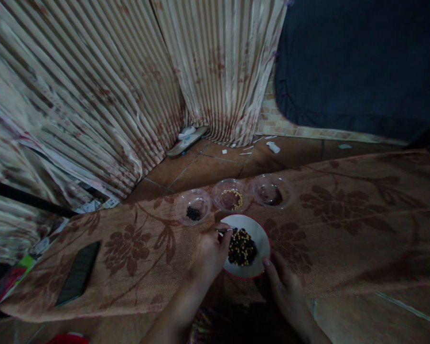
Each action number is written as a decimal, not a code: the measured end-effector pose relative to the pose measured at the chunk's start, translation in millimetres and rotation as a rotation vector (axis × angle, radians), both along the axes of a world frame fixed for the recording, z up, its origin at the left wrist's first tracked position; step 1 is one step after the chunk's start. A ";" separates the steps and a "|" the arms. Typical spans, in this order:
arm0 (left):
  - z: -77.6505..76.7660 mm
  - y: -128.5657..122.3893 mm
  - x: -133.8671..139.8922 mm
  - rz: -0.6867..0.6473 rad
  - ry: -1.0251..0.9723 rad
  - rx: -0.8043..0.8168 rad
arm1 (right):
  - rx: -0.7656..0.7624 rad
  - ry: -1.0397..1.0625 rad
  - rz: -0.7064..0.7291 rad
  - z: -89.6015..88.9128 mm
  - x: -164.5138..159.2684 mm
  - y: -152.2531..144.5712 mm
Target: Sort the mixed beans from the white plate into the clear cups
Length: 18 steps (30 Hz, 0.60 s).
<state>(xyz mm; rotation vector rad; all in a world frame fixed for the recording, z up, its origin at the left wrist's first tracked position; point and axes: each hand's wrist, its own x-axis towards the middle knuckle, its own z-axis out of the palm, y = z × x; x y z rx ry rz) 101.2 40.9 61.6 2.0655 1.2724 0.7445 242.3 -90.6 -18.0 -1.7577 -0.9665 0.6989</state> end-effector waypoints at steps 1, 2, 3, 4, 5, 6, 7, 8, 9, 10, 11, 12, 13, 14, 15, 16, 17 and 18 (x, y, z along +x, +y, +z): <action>-1.0 -0.7 0.1 0.008 -0.002 0.011 | 0.003 -0.004 -0.001 -0.9 0.0 -0.3; -2.2 -1.4 0.2 0.019 -0.005 0.021 | 0.004 -0.007 0.000 -1.6 0.0 -0.7; -3.6 -2.0 0.4 0.031 -0.007 0.030 | 0.004 -0.008 0.001 -2.0 0.0 -1.0; -5.1 -2.6 0.5 0.041 -0.009 0.037 | 0.000 -0.007 0.004 -2.0 0.0 -1.3; -6.5 -3.0 0.5 0.048 -0.012 0.043 | -0.005 -0.004 0.008 -1.6 -0.1 -1.4; -7.8 -3.5 0.5 0.048 -0.016 0.048 | -0.011 0.000 0.010 -1.0 -0.2 -1.4; -9.0 -3.9 0.4 0.047 -0.019 0.050 | -0.016 0.004 0.011 0.0 -0.3 -1.2; -10.0 -4.2 0.2 0.042 -0.022 0.051 | -0.019 0.010 0.013 1.0 -0.4 -1.0; -10.9 -4.6 -0.1 0.039 -0.027 0.053 | -0.019 0.014 0.018 2.0 -0.5 -0.8; -11.6 -5.0 -0.4 0.037 -0.031 0.053 | -0.014 0.015 0.021 2.9 -0.6 -0.6; -12.2 -5.4 -0.7 0.036 -0.032 0.050 | -0.007 0.015 0.023 3.6 -0.7 -0.4; -12.8 -5.8 -1.1 0.037 -0.033 0.045 | -0.002 0.012 0.026 4.1 -0.7 -0.4; -13.2 -6.3 -1.3 0.038 -0.033 0.039 | 0.002 0.008 0.028 4.2 -0.7 -0.5; -13.5 -6.7 -1.5 0.039 -0.032 0.032 | 0.003 0.006 0.027 4.1 -0.7 -0.7; -13.7 -7.1 -1.6 0.040 -0.033 0.026 | 0.003 0.006 0.024 3.8 -0.7 -0.8; -13.9 -7.5 -1.7 0.044 -0.036 0.023 | 0.001 0.010 0.021 3.4 -0.7 -1.0; -14.0 -7.8 -1.7 0.048 -0.040 0.021 | -0.001 0.014 0.016 3.0 -0.6 -1.1; -14.1 -8.0 -1.6 0.052 -0.043 0.020 | -0.004 0.020 0.013 2.7 -0.5 -1.2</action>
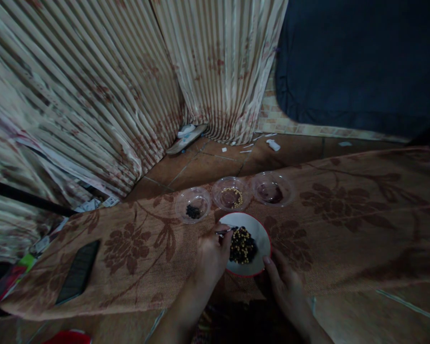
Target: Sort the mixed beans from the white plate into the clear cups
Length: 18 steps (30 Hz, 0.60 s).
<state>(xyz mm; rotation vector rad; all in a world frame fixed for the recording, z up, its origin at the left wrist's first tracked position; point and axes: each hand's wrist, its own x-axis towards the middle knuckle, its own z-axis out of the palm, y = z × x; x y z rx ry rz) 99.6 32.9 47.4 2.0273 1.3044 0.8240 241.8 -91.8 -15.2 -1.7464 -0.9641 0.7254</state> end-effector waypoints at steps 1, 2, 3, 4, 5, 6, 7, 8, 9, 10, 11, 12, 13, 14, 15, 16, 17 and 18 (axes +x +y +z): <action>-0.1 -0.1 0.1 0.004 -0.003 0.000 | -0.003 0.004 -0.003 -0.1 0.1 0.0; -0.3 -0.1 0.1 0.007 -0.003 0.002 | -0.009 0.006 -0.002 0.1 0.3 0.1; -0.4 -0.1 0.2 0.006 0.000 0.004 | -0.012 0.006 -0.001 0.4 0.4 0.3; -0.7 0.0 0.2 0.006 0.003 0.008 | -0.014 0.005 0.002 0.8 0.6 0.5; -1.0 0.1 0.2 0.004 0.006 0.013 | -0.012 0.004 0.005 1.1 0.6 0.6; -1.3 0.2 0.1 0.005 0.007 0.018 | -0.010 0.004 0.009 1.4 0.6 0.8; -1.6 0.3 0.1 0.006 0.009 0.022 | -0.007 0.004 0.011 1.5 0.6 0.9; -2.0 0.4 0.0 0.010 0.010 0.024 | -0.005 0.005 0.011 1.4 0.4 0.9; -2.3 0.5 0.0 0.014 0.010 0.024 | -0.004 0.006 0.008 1.2 0.3 0.9; -2.6 0.5 -0.1 0.018 0.011 0.022 | -0.004 0.007 0.006 1.0 0.1 0.9; -2.7 0.5 0.0 0.021 0.011 0.017 | -0.003 0.008 0.002 0.7 -0.1 0.8; -2.8 0.5 0.1 0.022 0.011 0.010 | 0.000 0.007 0.000 0.6 -0.2 0.7; -2.6 0.4 0.3 0.019 0.008 0.001 | 0.004 0.005 -0.001 0.5 -0.3 0.5; -2.3 0.3 0.5 0.015 0.003 -0.007 | 0.006 0.002 0.001 0.6 -0.3 0.4; -1.8 0.1 0.8 0.013 -0.007 -0.014 | 0.007 -0.001 0.004 0.8 -0.2 0.2; -1.0 0.0 1.1 0.013 -0.018 -0.019 | 0.005 -0.002 0.009 1.0 -0.1 0.1; -0.1 -0.1 1.3 0.015 -0.031 -0.023 | 0.001 -0.003 0.012 1.3 0.0 0.0; 0.9 -0.1 1.4 0.019 -0.043 -0.028 | -0.005 -0.004 0.013 1.5 0.2 0.0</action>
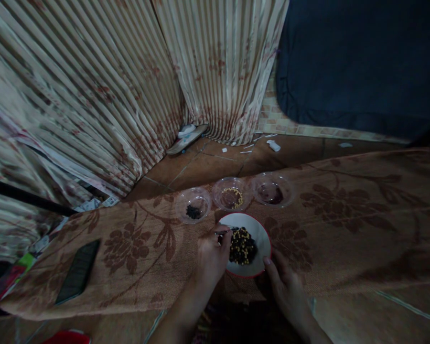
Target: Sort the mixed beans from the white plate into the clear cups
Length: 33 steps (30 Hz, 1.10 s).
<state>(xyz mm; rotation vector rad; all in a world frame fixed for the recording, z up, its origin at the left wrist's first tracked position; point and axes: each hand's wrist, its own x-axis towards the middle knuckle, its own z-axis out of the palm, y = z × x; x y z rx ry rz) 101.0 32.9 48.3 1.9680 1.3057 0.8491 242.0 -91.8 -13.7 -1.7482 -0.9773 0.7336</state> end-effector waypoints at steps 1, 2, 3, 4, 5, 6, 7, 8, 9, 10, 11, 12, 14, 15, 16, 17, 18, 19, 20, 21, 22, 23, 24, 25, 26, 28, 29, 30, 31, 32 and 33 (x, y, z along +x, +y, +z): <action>1.0 0.1 -0.1 0.005 -0.012 -0.006 | -0.006 -0.002 -0.003 0.3 0.1 0.1; 2.0 0.3 -0.4 0.010 -0.022 -0.013 | -0.008 -0.005 -0.011 0.5 0.2 0.2; 2.8 0.6 -1.0 0.013 -0.031 -0.022 | -0.009 -0.009 -0.016 0.7 0.2 0.4; 3.4 1.0 -1.9 0.015 -0.041 -0.032 | -0.007 -0.011 -0.020 0.9 0.3 0.5; 3.9 1.5 -3.1 0.019 -0.054 -0.044 | -0.003 -0.012 -0.020 0.9 0.3 0.6; 4.2 1.9 -4.6 0.027 -0.068 -0.058 | 0.001 -0.011 -0.017 0.8 0.3 0.6; 4.7 2.2 -6.3 0.038 -0.083 -0.074 | 0.000 -0.009 -0.018 0.5 0.3 0.6; 5.6 2.5 -8.4 0.051 -0.098 -0.090 | -0.002 -0.008 -0.022 0.0 0.3 0.4; 7.1 2.7 -10.8 0.066 -0.117 -0.104 | -0.008 -0.008 -0.026 -0.8 0.4 0.3; 9.4 2.9 -13.5 0.082 -0.140 -0.117 | -0.014 -0.009 -0.031 -1.9 0.5 0.1; 12.6 3.1 -16.7 0.100 -0.169 -0.124 | -0.021 -0.010 -0.032 -3.3 0.8 -0.1; 16.6 3.7 -20.2 0.123 -0.203 -0.124 | -0.025 -0.013 -0.030 -5.1 1.1 -0.2; 26.1 6.7 -29.0 0.180 -0.260 -0.112 | -0.036 -0.025 -0.024 -10.0 2.5 -0.8; 30.9 9.7 -34.3 0.219 -0.276 -0.099 | -0.046 -0.037 -0.027 -13.1 3.7 -1.3; 35.0 13.7 -40.3 0.261 -0.282 -0.082 | -0.058 -0.054 -0.035 -16.8 5.3 -1.8; 38.2 18.9 -46.9 0.306 -0.283 -0.062 | -0.075 -0.076 -0.045 -20.9 7.4 -2.4; 40.2 25.2 -54.0 0.347 -0.281 -0.037 | -0.088 -0.102 -0.067 -25.1 9.8 -2.8; 40.9 32.1 -61.4 0.377 -0.267 -0.010 | -0.094 -0.126 -0.081 -29.3 12.6 -3.2; 40.4 39.3 -68.8 0.388 -0.231 0.003 | -0.095 -0.143 -0.085 -33.2 15.3 -3.4; 38.9 46.3 -76.0 0.403 -0.183 0.019 | -0.102 -0.155 -0.081 -36.5 17.9 -3.5; 36.6 52.7 -82.6 0.410 -0.133 0.043 | -0.098 -0.168 -0.081 -39.1 20.1 -3.6; 34.0 57.9 -88.2 0.415 -0.077 0.063 | -0.094 -0.181 -0.082 -41.0 21.7 -3.6; 31.2 61.9 -92.8 0.425 -0.030 0.083 | -0.089 -0.191 -0.083 -42.2 22.8 -3.8; 28.5 64.4 -96.2 0.430 0.002 0.097 | -0.086 -0.198 -0.079 -43.0 23.3 -4.2; 26.1 65.7 -98.5 0.435 0.018 0.104 | -0.088 -0.199 -0.067 -43.4 23.4 -4.6; 22.0 65.3 -100.6 0.436 0.002 0.099 | -0.110 -0.191 -0.047 -43.7 23.0 -5.7; 20.2 64.3 -100.6 0.435 -0.023 0.090 | -0.126 -0.184 -0.040 -43.7 22.7 -6.1; 18.6 63.1 -100.2 0.434 -0.054 0.080 | -0.140 -0.179 -0.040 -43.5 22.6 -6.4; 17.3 61.9 -99.4 0.430 -0.087 0.067 | -0.152 -0.179 -0.048 -43.0 22.5 -6.4; 16.3 60.7 -98.0 0.424 -0.128 0.050 | -0.161 -0.179 -0.055 -42.1 22.4 -6.3; 15.7 59.5 -96.2 0.413 -0.178 0.029 | -0.167 -0.179 -0.061 -40.8 22.0 -5.9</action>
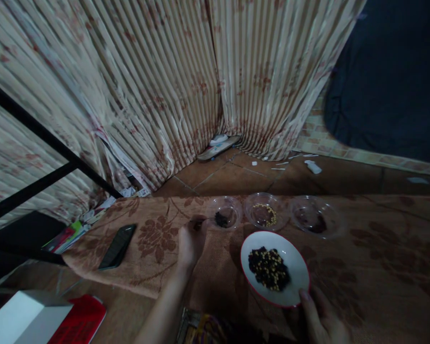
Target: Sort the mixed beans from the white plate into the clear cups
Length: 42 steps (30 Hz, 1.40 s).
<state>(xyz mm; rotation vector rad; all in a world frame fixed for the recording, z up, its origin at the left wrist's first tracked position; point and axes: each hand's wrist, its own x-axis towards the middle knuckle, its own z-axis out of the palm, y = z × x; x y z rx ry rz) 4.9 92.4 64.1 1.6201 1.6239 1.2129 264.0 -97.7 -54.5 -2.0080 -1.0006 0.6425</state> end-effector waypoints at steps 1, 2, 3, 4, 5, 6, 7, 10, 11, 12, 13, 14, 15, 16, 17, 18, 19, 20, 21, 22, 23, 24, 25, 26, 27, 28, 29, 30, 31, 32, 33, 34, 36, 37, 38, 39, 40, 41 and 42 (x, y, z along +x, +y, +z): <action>0.1 -1.3 2.5 -0.020 -0.065 -0.012 | -0.002 0.003 -0.003 1.7 -0.7 0.5; 1.1 -2.8 5.5 -0.045 -0.142 -0.030 | -0.003 0.010 -0.010 3.8 -1.8 1.1; 2.9 -4.7 9.1 -0.075 -0.226 -0.059 | -0.001 0.024 -0.017 6.0 -3.3 1.8; 5.6 -7.0 13.1 -0.105 -0.316 -0.102 | 0.003 0.044 -0.021 8.2 -5.2 2.5; 9.0 -9.7 17.3 -0.130 -0.403 -0.157 | 0.008 0.067 -0.022 10.2 -7.2 3.1; 12.8 -12.7 21.5 -0.151 -0.490 -0.225 | 0.013 0.088 -0.024 11.8 -9.1 3.7; 16.7 -15.9 25.7 -0.166 -0.573 -0.291 | 0.018 0.105 -0.023 13.1 -10.9 4.3; 26.9 -24.6 36.0 -0.194 -0.755 -0.401 | 0.041 0.107 -0.033 15.6 -13.9 5.5; 29.1 -26.8 38.7 -0.200 -0.787 -0.426 | 0.052 0.100 -0.033 16.5 -14.4 5.8; 30.7 -28.6 40.9 -0.205 -0.809 -0.449 | 0.063 0.096 -0.026 17.8 -14.6 6.1; 31.8 -30.0 42.9 -0.207 -0.823 -0.467 | 0.074 0.096 -0.018 19.4 -14.9 6.4; 32.5 -31.0 44.7 -0.206 -0.831 -0.479 | 0.087 0.102 -0.006 21.3 -15.1 6.7; 33.0 -31.8 46.4 -0.203 -0.835 -0.486 | 0.101 0.112 0.007 23.5 -15.5 7.1; 33.3 -32.4 48.1 -0.197 -0.835 -0.490 | 0.115 0.122 0.017 25.6 -15.9 7.4; 33.6 -33.1 50.0 -0.194 -0.829 -0.492 | 0.128 0.130 0.022 27.6 -16.4 7.7; 33.8 -33.7 52.0 -0.191 -0.818 -0.492 | 0.139 0.136 0.028 29.3 -17.0 7.8; 33.8 -34.4 54.1 -0.190 -0.801 -0.486 | 0.146 0.140 0.034 30.6 -17.5 7.9; 33.6 -35.1 56.5 -0.192 -0.778 -0.471 | 0.147 0.143 0.037 31.6 -18.1 7.8; 33.1 -36.0 58.9 -0.200 -0.750 -0.448 | 0.146 0.145 0.039 32.2 -18.6 7.5; 32.1 -36.9 61.5 -0.216 -0.715 -0.422 | 0.144 0.149 0.041 32.8 -19.2 7.2; 30.5 -37.9 64.2 -0.239 -0.672 -0.392 | 0.145 0.153 0.043 33.3 -19.7 6.8; 28.3 -39.0 66.9 -0.267 -0.621 -0.361 | 0.150 0.156 0.042 34.1 -20.3 6.5; 25.5 -40.2 69.7 -0.296 -0.563 -0.334 | 0.158 0.159 0.043 35.0 -20.9 6.2; 22.1 -41.5 72.6 -0.324 -0.501 -0.314 | 0.166 0.162 0.046 36.2 -21.4 6.1; 18.2 -42.9 75.5 -0.346 -0.434 -0.295 | 0.170 0.165 0.051 37.5 -21.9 6.1; 14.0 -44.5 78.4 -0.364 -0.364 -0.276 | 0.173 0.170 0.052 38.8 -22.3 6.2; 9.7 -46.2 81.3 -0.379 -0.295 -0.257 | 0.174 0.176 0.052 39.9 -22.7 6.3; 5.3 -47.9 84.1 -0.393 -0.229 -0.235 | 0.176 0.183 0.050 40.6 -23.0 6.3; 1.0 -49.7 86.8 -0.407 -0.165 -0.210 | 0.179 0.190 0.049 41.0 -23.3 6.4; -3.0 -51.5 89.4 -0.416 -0.110 -0.180 | 0.182 0.194 0.048 40.8 -23.6 6.4; -6.5 -53.2 91.9 -0.418 -0.066 -0.148 | 0.185 0.197 0.048 40.3 -23.9 6.3; -9.5 -54.9 94.1 -0.420 -0.033 -0.119 | 0.188 0.197 0.051 39.5 -24.1 6.2; -14.0 -58.2 97.8 -0.419 0.005 -0.070 | 0.192 0.193 0.058 37.5 -24.3 6.1; -15.4 -59.7 99.1 -0.424 0.018 -0.055 | 0.191 0.192 0.059 36.5 -24.3 6.1; -16.5 -61.2 100.2 -0.432 0.031 -0.042 | 0.192 0.191 0.053 35.8 -24.2 6.2; -17.3 -62.4 100.9 -0.445 0.044 -0.030 | 0.191 0.192 0.047 35.4 -24.1 6.3; -17.8 -63.5 101.3 -0.458 0.058 -0.016 | 0.188 0.194 0.043 35.3 -24.0 6.5; -18.1 -64.4 101.5 -0.469 0.073 0.002 | 0.185 0.198 0.044 35.7 -23.8 6.7; -18.1 -65.0 101.6 -0.480 0.089 0.020 | 0.183 0.205 0.049 36.3 -23.7 6.8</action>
